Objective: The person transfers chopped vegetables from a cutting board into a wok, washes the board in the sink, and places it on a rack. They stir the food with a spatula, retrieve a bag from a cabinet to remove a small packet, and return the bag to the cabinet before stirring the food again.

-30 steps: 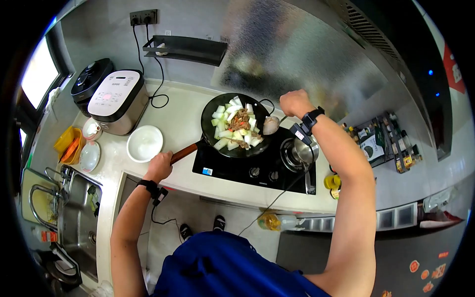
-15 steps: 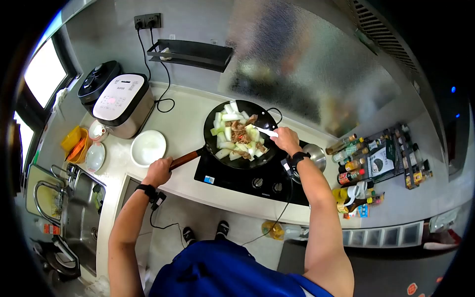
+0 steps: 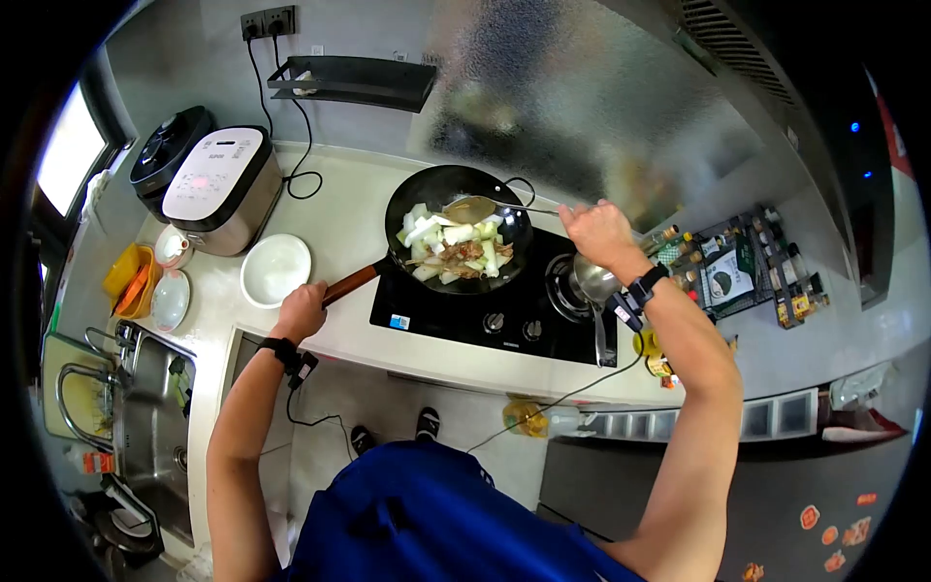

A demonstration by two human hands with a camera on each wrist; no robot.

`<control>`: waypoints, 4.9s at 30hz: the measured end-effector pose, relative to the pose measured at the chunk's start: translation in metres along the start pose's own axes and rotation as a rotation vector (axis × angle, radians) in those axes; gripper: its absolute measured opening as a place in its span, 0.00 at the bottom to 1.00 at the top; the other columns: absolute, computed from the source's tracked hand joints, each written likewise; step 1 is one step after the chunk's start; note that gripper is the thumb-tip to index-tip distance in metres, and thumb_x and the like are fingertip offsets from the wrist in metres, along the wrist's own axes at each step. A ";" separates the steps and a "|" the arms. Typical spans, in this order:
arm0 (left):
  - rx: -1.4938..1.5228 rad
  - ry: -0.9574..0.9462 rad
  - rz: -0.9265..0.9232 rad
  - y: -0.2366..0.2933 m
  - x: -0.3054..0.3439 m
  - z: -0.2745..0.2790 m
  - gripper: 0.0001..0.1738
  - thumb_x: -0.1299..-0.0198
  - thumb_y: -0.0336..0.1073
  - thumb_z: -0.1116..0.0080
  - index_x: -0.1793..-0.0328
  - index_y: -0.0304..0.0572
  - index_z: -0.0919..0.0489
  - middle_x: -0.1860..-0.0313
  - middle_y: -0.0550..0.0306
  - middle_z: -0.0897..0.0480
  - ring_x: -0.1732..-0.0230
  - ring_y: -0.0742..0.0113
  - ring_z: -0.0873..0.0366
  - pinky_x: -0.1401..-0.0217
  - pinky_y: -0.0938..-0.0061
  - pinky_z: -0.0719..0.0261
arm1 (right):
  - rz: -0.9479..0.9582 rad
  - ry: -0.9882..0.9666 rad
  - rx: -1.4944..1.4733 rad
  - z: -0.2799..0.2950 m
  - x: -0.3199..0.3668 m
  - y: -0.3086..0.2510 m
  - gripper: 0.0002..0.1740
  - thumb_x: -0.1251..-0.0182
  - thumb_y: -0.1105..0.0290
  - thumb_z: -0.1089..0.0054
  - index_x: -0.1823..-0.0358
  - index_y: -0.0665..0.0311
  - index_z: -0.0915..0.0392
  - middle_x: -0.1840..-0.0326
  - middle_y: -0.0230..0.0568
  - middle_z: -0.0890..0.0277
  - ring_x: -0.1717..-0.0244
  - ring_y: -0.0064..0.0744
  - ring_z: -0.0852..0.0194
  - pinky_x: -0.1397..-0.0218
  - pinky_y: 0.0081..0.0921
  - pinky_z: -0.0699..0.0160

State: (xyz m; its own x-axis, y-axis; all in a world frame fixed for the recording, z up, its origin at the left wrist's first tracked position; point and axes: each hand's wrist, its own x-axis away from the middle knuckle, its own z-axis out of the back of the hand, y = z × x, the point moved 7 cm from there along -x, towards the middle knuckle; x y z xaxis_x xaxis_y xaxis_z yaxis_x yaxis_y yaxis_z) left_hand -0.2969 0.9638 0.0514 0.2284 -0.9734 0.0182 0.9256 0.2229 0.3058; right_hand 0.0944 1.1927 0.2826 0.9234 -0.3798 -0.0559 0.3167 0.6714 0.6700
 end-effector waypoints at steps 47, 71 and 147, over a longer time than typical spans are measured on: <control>-0.008 -0.005 -0.020 0.001 0.000 0.000 0.09 0.43 0.26 0.45 0.56 0.38 0.22 0.63 0.40 0.14 0.58 0.38 0.15 0.54 0.49 0.15 | -0.908 -0.848 -1.722 -0.121 0.015 -0.068 0.11 0.26 0.64 0.33 0.46 0.55 0.15 0.82 0.20 0.37 0.87 0.10 0.53 0.86 0.16 0.58; -0.004 -0.008 -0.023 0.002 0.003 -0.002 0.08 0.42 0.25 0.45 0.57 0.38 0.21 0.59 0.40 0.14 0.56 0.40 0.14 0.53 0.52 0.15 | -0.363 -1.172 -1.175 -0.032 -0.065 0.041 0.12 0.38 0.68 0.26 0.55 0.65 0.09 0.78 0.26 0.26 0.82 0.15 0.37 0.81 0.20 0.43; -0.046 -0.018 -0.018 -0.002 -0.006 0.001 0.09 0.46 0.27 0.41 0.58 0.39 0.19 0.62 0.39 0.14 0.57 0.37 0.15 0.53 0.50 0.15 | -0.622 -0.315 -0.759 -0.135 -0.021 -0.063 0.15 0.38 0.58 0.28 0.61 0.62 0.13 0.60 0.51 0.14 0.53 0.54 0.15 0.51 0.47 0.18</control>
State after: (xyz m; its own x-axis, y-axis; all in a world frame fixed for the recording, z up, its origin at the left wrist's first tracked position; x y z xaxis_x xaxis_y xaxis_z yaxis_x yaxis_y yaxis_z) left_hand -0.3001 0.9688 0.0517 0.2063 -0.9780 0.0306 0.9426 0.2071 0.2621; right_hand 0.0846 1.2442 0.1422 0.4854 -0.8735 0.0368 0.8735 0.4828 -0.0618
